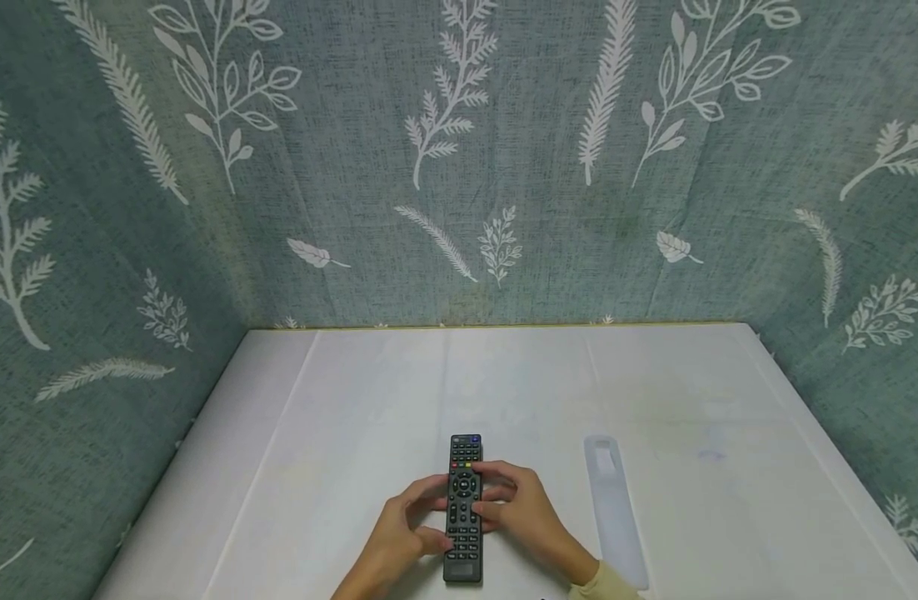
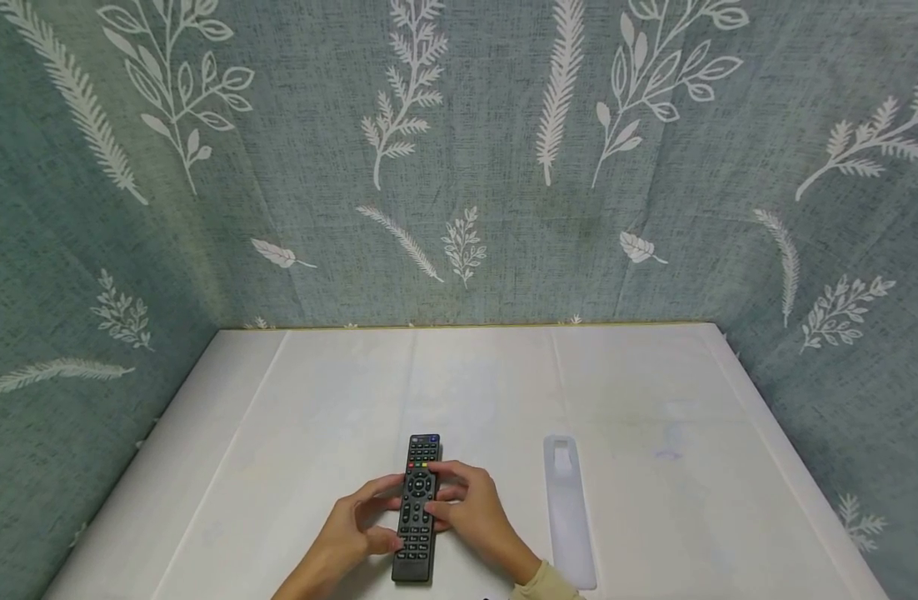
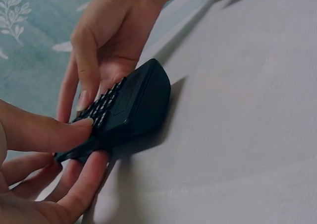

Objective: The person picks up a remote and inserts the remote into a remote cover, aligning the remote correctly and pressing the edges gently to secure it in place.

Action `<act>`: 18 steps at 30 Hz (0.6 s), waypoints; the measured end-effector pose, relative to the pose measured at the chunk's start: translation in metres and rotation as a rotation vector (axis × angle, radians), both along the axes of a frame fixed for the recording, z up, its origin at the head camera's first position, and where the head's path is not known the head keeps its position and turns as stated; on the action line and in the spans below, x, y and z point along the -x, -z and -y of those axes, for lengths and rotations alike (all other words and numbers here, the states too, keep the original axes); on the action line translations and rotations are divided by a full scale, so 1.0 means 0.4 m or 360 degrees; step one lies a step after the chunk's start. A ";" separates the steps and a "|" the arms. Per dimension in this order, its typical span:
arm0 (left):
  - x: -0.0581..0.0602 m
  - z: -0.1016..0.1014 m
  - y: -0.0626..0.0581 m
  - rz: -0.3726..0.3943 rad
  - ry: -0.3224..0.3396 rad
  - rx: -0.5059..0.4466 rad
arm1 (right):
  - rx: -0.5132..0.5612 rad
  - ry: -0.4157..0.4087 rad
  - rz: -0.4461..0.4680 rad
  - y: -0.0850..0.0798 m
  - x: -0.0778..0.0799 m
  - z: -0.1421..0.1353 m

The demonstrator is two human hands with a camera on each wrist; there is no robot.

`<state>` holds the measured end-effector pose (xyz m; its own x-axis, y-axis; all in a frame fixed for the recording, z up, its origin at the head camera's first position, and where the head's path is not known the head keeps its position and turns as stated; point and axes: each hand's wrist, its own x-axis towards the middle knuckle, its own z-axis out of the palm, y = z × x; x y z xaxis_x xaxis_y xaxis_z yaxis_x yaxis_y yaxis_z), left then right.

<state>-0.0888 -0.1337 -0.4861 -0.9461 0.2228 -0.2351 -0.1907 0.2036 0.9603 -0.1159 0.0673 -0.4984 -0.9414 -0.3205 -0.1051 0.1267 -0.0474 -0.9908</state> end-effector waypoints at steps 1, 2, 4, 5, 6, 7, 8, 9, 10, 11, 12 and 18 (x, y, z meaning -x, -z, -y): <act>-0.001 -0.001 0.001 0.0012 -0.0007 -0.0002 | 0.0015 0.0001 0.0016 0.000 0.000 -0.002; -0.002 -0.002 0.001 0.0021 -0.0011 -0.0008 | 0.0027 -0.0002 0.0032 0.000 0.000 -0.003; -0.004 -0.001 0.003 0.0031 -0.0012 -0.0022 | 0.0045 -0.0011 0.0054 0.001 0.001 -0.007; -0.005 -0.002 0.003 0.0040 -0.0013 -0.0029 | 0.0053 -0.0015 0.0062 0.001 0.002 -0.008; -0.006 -0.001 0.003 0.0044 -0.0013 -0.0042 | 0.0059 -0.0019 0.0065 0.002 0.002 -0.009; -0.006 -0.001 0.003 0.0053 -0.0011 -0.0070 | 0.0062 -0.0021 0.0069 0.002 0.002 -0.010; -0.007 -0.001 0.003 0.0062 -0.0009 -0.0096 | 0.0064 -0.0023 0.0074 0.003 0.002 -0.011; -0.007 -0.001 0.002 0.0075 -0.0009 -0.0121 | 0.0069 -0.0024 0.0075 0.003 0.002 -0.012; -0.007 -0.001 0.002 0.0088 -0.0009 -0.0151 | 0.0073 -0.0022 0.0077 0.003 0.001 -0.013; -0.007 -0.001 0.002 0.0102 -0.0008 -0.0176 | 0.0077 -0.0021 0.0080 0.003 0.001 -0.014; -0.007 -0.001 0.001 0.0110 -0.0006 -0.0198 | 0.0081 -0.0019 0.0080 0.002 0.001 -0.014; -0.008 -0.003 -0.008 0.0130 0.0004 -0.0244 | 0.0088 -0.0021 0.0077 -0.005 0.001 -0.020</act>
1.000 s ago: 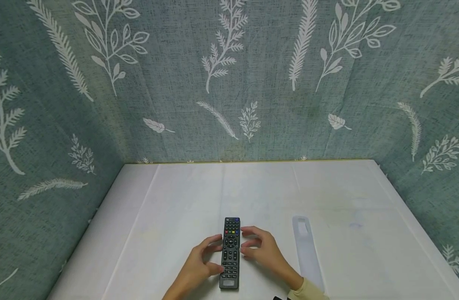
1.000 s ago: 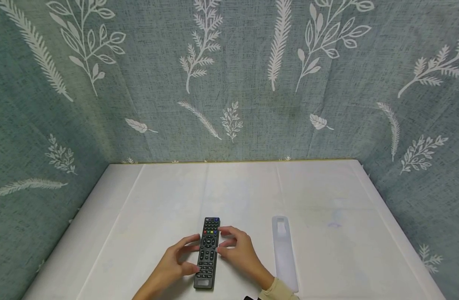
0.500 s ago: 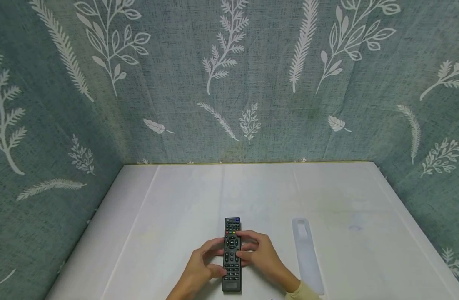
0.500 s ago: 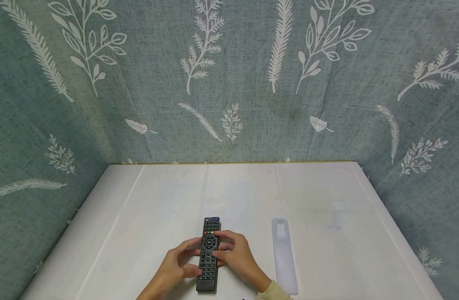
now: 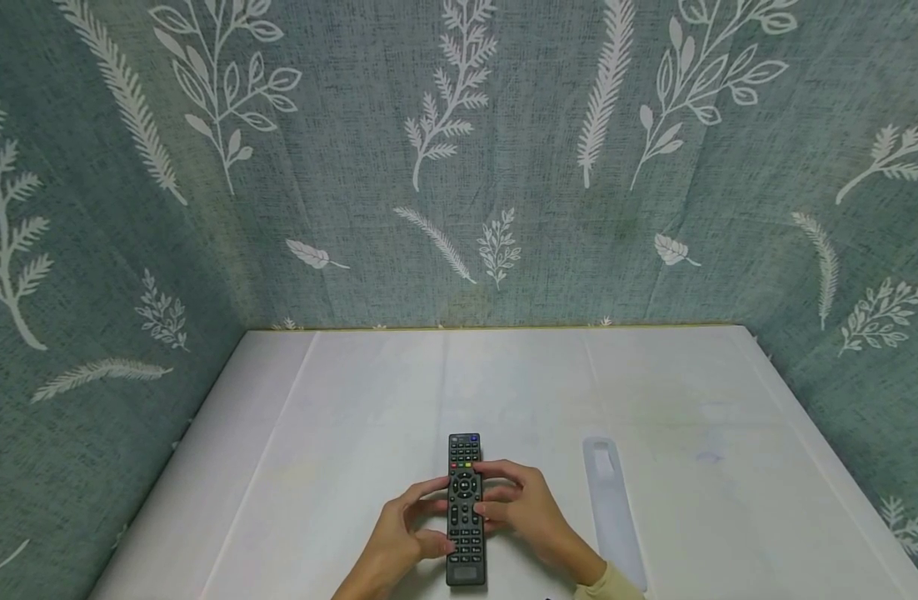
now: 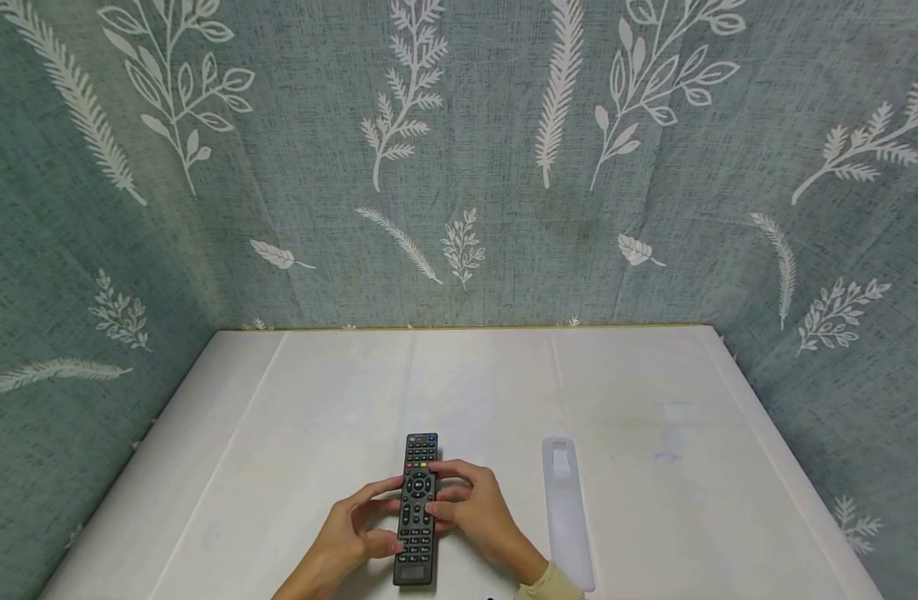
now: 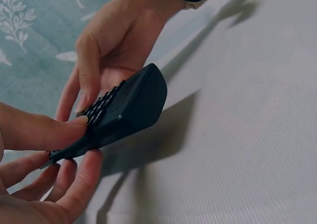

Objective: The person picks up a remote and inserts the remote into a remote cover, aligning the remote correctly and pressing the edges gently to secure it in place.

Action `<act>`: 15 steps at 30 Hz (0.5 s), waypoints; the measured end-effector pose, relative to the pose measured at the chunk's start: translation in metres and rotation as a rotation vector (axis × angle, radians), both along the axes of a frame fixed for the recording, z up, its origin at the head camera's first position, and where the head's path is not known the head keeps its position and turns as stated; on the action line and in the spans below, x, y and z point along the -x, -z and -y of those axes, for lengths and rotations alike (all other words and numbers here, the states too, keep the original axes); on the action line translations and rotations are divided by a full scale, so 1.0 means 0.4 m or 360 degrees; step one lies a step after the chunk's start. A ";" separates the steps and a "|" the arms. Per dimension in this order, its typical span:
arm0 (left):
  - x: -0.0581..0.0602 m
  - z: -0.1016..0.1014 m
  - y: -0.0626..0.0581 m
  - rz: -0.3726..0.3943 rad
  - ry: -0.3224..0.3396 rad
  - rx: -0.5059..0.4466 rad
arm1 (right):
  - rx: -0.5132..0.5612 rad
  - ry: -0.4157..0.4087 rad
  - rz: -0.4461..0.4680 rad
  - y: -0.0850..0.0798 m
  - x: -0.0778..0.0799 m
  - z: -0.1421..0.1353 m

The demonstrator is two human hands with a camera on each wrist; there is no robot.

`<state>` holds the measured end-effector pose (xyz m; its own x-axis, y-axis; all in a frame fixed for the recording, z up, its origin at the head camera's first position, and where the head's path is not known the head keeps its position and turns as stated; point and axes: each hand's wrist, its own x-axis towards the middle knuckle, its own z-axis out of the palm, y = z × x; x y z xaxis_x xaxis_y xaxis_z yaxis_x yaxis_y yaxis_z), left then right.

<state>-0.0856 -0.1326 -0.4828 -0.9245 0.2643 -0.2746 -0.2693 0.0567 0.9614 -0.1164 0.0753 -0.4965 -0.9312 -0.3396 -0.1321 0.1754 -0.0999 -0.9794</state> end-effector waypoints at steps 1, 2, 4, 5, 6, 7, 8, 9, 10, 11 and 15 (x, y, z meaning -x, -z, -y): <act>0.000 0.000 -0.001 -0.0002 -0.0001 -0.0003 | -0.0004 -0.0001 -0.0003 -0.001 0.000 0.000; -0.001 0.000 -0.003 -0.0005 -0.0002 -0.0007 | -0.0010 -0.0001 -0.0002 -0.001 0.000 -0.001; -0.002 0.000 -0.005 -0.0014 -0.0002 -0.0021 | -0.0017 -0.0002 -0.0003 -0.004 -0.001 -0.002; -0.002 -0.001 -0.006 -0.0021 -0.0001 -0.0025 | -0.0022 -0.0002 -0.0001 -0.006 -0.002 -0.002; -0.003 -0.001 -0.007 -0.0027 0.0001 -0.0031 | -0.0025 -0.0002 0.0000 -0.009 -0.003 -0.003; -0.003 -0.001 -0.009 -0.0035 0.0005 -0.0036 | -0.0026 -0.0002 0.0000 -0.011 -0.003 -0.004; -0.004 -0.001 -0.011 -0.0041 0.0007 -0.0040 | -0.0027 -0.0002 0.0003 -0.014 -0.003 -0.004; -0.003 -0.002 -0.013 -0.0050 0.0008 -0.0040 | -0.0027 0.0000 0.0002 -0.016 -0.004 -0.005; -0.003 -0.002 -0.016 -0.0058 0.0010 -0.0040 | -0.0025 0.0001 0.0002 -0.018 -0.004 -0.006; -0.003 -0.003 -0.018 -0.0062 0.0012 -0.0042 | -0.0019 0.0000 0.0003 -0.020 -0.004 -0.006; -0.004 -0.005 -0.028 -0.0073 0.0012 -0.0059 | -0.0004 -0.0006 0.0009 -0.027 -0.005 -0.010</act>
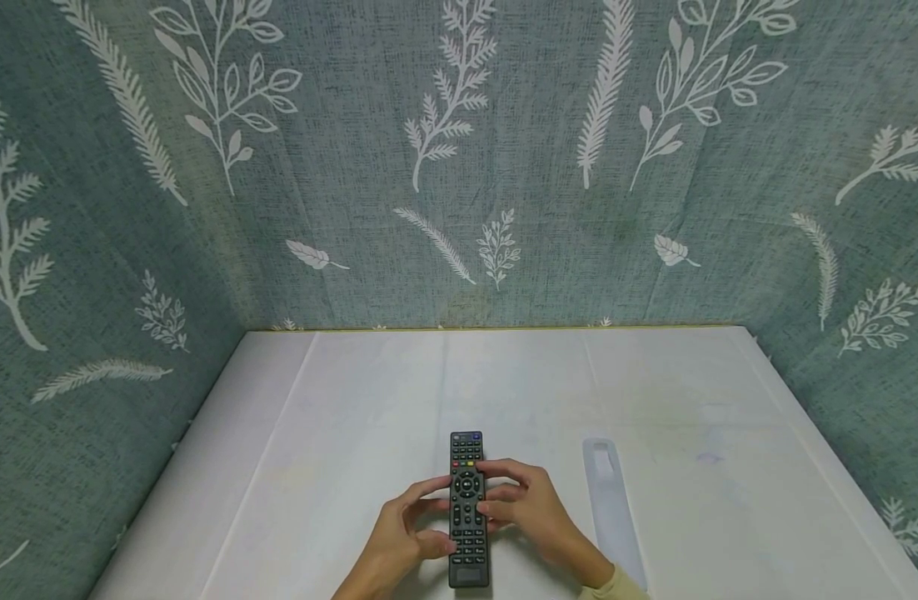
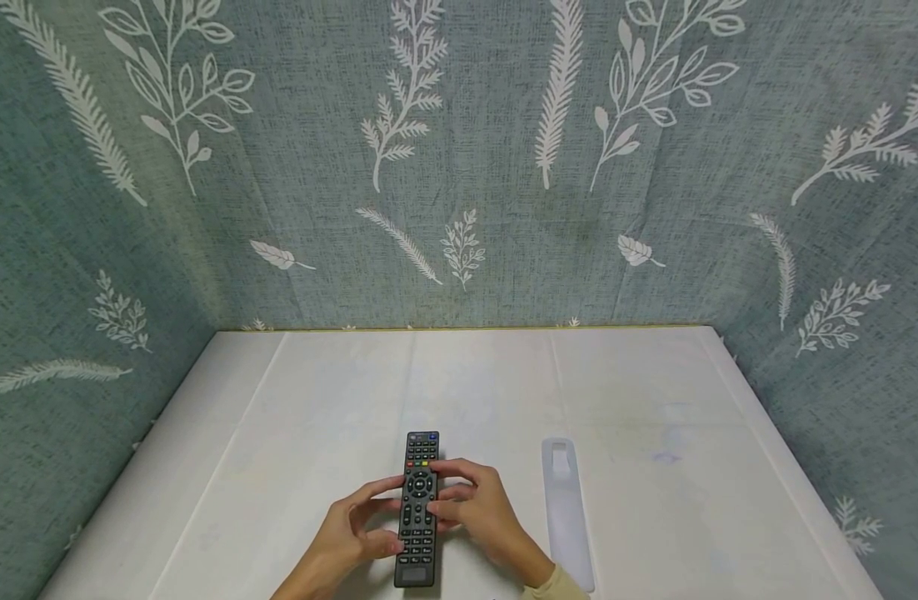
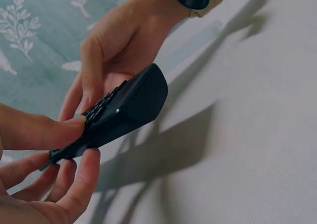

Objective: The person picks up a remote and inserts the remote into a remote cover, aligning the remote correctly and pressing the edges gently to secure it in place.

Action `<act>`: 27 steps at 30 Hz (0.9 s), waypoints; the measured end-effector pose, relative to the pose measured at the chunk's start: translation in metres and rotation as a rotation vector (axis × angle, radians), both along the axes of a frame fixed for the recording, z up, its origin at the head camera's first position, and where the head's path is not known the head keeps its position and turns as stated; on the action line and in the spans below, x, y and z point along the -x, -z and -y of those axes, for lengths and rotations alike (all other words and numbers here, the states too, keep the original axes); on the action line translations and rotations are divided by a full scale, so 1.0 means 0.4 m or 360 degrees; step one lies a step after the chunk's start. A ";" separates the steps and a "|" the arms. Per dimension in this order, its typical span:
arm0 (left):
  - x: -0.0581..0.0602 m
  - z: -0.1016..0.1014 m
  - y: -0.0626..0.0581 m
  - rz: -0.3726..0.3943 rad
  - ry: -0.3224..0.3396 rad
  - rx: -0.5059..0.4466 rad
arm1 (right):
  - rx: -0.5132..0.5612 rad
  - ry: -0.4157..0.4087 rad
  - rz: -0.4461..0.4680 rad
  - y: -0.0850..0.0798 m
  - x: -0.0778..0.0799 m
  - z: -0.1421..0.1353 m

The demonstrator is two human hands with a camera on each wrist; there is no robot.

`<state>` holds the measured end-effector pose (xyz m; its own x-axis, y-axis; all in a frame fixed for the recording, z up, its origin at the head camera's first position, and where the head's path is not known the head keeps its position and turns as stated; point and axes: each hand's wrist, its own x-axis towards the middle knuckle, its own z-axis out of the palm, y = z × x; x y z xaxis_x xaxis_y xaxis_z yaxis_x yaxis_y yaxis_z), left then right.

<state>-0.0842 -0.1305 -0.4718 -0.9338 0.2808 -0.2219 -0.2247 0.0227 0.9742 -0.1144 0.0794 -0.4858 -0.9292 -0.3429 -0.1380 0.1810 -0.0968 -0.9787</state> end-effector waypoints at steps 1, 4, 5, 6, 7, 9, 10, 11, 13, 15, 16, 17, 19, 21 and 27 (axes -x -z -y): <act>0.000 0.000 -0.002 -0.0006 0.0001 -0.0008 | 0.0009 -0.0003 0.0003 -0.002 0.000 -0.001; -0.002 -0.002 -0.008 -0.0024 -0.0004 -0.0012 | 0.0031 -0.0009 0.0013 -0.008 -0.002 -0.004; -0.003 -0.003 -0.011 -0.0029 -0.0008 -0.0008 | 0.0039 -0.0012 0.0017 -0.011 -0.003 -0.005; -0.004 -0.004 -0.014 -0.0033 -0.0011 -0.0008 | 0.0049 -0.0012 0.0019 -0.014 -0.004 -0.006; -0.004 -0.004 -0.017 -0.0035 -0.0011 -0.0010 | 0.0054 -0.0012 0.0022 -0.018 -0.005 -0.008; -0.006 -0.006 -0.023 -0.0031 -0.0013 -0.0017 | 0.0058 -0.0013 0.0022 -0.027 -0.007 -0.011; -0.006 -0.007 -0.026 -0.0032 -0.0011 -0.0025 | 0.0056 -0.0012 0.0016 -0.031 -0.008 -0.012; -0.007 -0.008 -0.029 -0.0031 -0.0007 -0.0033 | 0.0053 -0.0012 0.0009 -0.036 -0.009 -0.014; -0.008 -0.011 -0.035 -0.0038 0.0001 -0.0047 | 0.0048 -0.0009 -0.0005 -0.044 -0.011 -0.018; -0.010 -0.013 -0.040 -0.0053 0.0009 -0.0059 | 0.0042 -0.0006 -0.0021 -0.052 -0.013 -0.021; -0.011 -0.014 -0.044 -0.0057 0.0013 -0.0070 | 0.0042 -0.0005 -0.0024 -0.055 -0.014 -0.023; -0.012 -0.016 -0.047 -0.0063 0.0017 -0.0075 | 0.0042 -0.0002 -0.0026 -0.058 -0.015 -0.025; -0.014 -0.018 -0.053 -0.0071 0.0025 -0.0091 | 0.0039 0.0004 -0.0030 -0.064 -0.016 -0.028; -0.016 -0.020 -0.059 -0.0070 0.0032 -0.0112 | 0.0035 0.0011 -0.0034 -0.070 -0.017 -0.031; -0.019 -0.028 -0.077 -0.0104 0.0057 -0.0149 | 0.0014 0.0029 -0.0063 -0.092 -0.020 -0.040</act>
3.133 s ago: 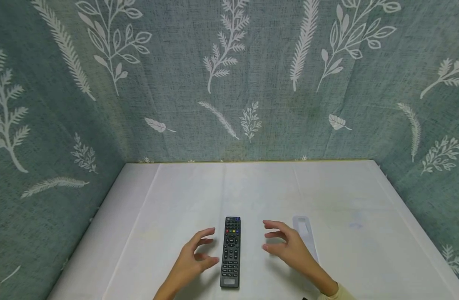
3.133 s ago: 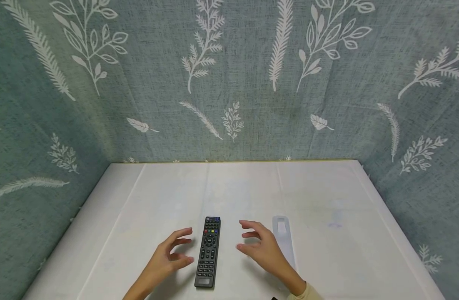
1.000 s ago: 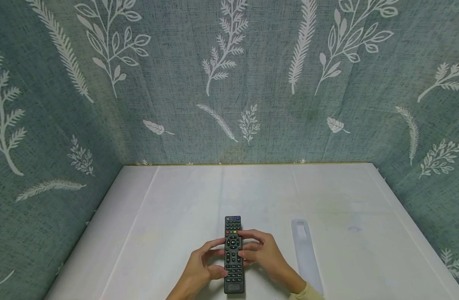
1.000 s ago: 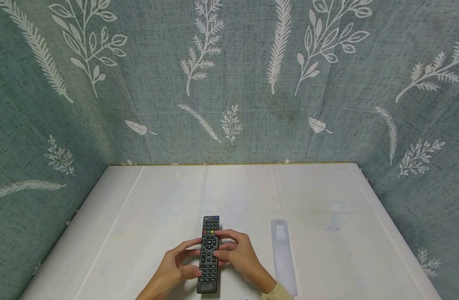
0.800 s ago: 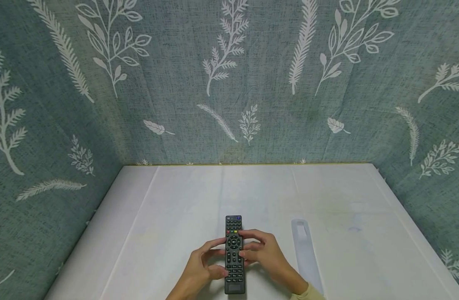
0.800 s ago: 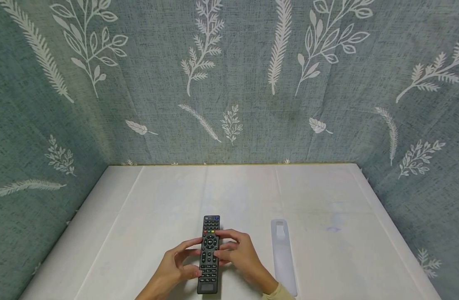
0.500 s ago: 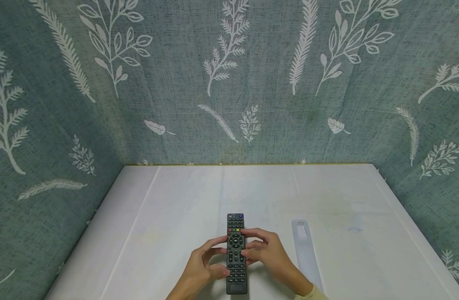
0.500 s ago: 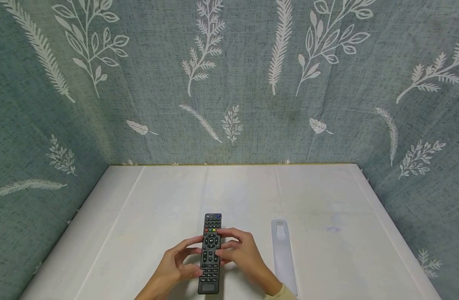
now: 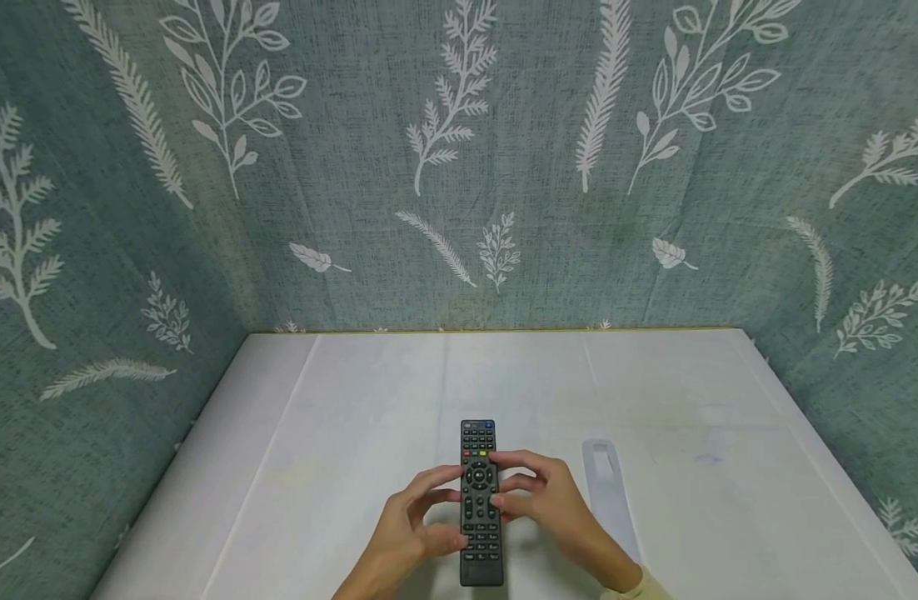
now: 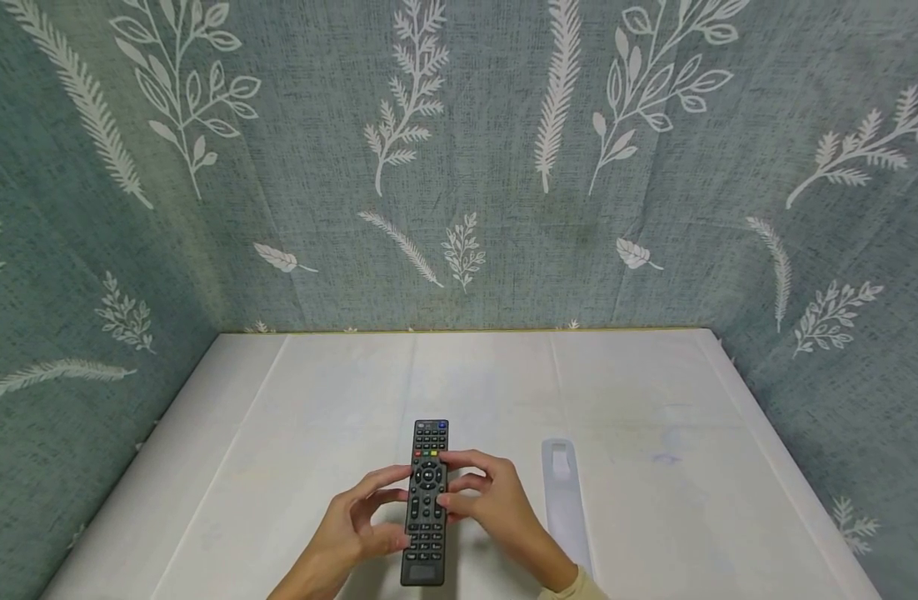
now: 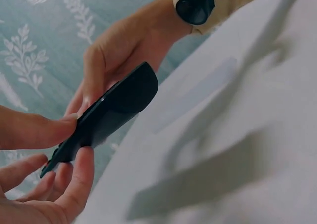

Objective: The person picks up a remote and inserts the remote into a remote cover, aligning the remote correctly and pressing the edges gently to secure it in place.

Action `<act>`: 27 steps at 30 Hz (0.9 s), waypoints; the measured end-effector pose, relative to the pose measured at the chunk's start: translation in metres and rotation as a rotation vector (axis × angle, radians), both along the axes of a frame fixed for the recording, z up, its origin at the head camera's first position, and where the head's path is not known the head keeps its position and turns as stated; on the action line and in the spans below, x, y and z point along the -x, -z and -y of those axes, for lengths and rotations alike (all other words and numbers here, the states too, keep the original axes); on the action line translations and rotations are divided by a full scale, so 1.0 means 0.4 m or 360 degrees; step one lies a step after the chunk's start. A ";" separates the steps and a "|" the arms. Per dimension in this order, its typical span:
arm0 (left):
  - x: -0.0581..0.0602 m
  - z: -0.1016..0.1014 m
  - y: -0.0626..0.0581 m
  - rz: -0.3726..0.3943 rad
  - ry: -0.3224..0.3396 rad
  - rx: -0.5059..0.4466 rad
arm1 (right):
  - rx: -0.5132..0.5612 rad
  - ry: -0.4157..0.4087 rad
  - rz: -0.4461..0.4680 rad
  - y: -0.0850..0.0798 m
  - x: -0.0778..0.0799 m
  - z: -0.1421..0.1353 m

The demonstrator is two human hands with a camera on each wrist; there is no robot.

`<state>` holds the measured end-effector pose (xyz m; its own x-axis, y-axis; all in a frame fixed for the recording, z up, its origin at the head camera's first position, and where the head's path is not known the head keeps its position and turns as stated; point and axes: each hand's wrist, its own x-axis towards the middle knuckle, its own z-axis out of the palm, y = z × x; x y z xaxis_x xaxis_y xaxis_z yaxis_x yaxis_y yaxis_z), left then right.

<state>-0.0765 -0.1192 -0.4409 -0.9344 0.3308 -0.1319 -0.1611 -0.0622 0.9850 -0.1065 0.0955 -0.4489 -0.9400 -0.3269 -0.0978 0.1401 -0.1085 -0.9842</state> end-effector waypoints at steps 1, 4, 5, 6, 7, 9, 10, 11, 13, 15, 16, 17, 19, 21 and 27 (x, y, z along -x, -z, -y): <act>0.000 -0.001 -0.003 -0.0012 0.0002 -0.0005 | 0.0000 0.0001 -0.0002 -0.004 0.000 -0.001; -0.002 -0.006 -0.012 -0.0028 0.0011 -0.0013 | 0.0000 0.0008 -0.0005 -0.014 -0.004 -0.006; -0.002 -0.008 -0.014 -0.0026 0.0017 -0.0019 | -0.0001 0.0012 -0.0009 -0.018 -0.005 -0.008; -0.002 -0.009 -0.017 -0.0025 0.0023 -0.0024 | -0.0003 0.0017 -0.0014 -0.021 -0.007 -0.010; -0.002 -0.011 -0.020 -0.0022 0.0030 -0.0031 | -0.0005 0.0021 -0.0018 -0.024 -0.009 -0.011; -0.002 -0.013 -0.025 -0.0012 0.0040 -0.0043 | -0.0011 0.0027 -0.0033 -0.030 -0.011 -0.016; -0.002 -0.015 -0.027 -0.0013 0.0043 -0.0044 | -0.0012 0.0028 -0.0039 -0.033 -0.012 -0.018; -0.001 -0.017 -0.030 -0.0021 0.0043 -0.0043 | -0.0009 0.0027 -0.0046 -0.036 -0.012 -0.020; 0.000 -0.021 -0.035 -0.0036 0.0048 -0.0034 | 0.0002 0.0021 -0.0060 -0.040 -0.013 -0.025; 0.002 -0.025 -0.040 -0.0058 0.0052 -0.0028 | 0.0018 0.0015 -0.0077 -0.044 -0.013 -0.031; 0.003 -0.028 -0.043 -0.0069 0.0054 -0.0029 | 0.0020 0.0011 -0.0083 -0.046 -0.012 -0.034; 0.005 -0.031 -0.045 -0.0080 0.0058 -0.0035 | 0.0026 0.0011 -0.0092 -0.048 -0.012 -0.037; 0.007 -0.037 -0.049 -0.0099 0.0065 -0.0047 | 0.0021 0.0012 -0.0105 -0.051 -0.010 -0.044; 0.009 -0.042 -0.054 -0.0118 0.0068 -0.0063 | 0.0018 0.0015 -0.0116 -0.058 -0.009 -0.050; 0.013 -0.051 -0.066 -0.0174 0.0085 -0.0095 | 0.0003 0.0006 -0.0153 -0.079 -0.007 -0.066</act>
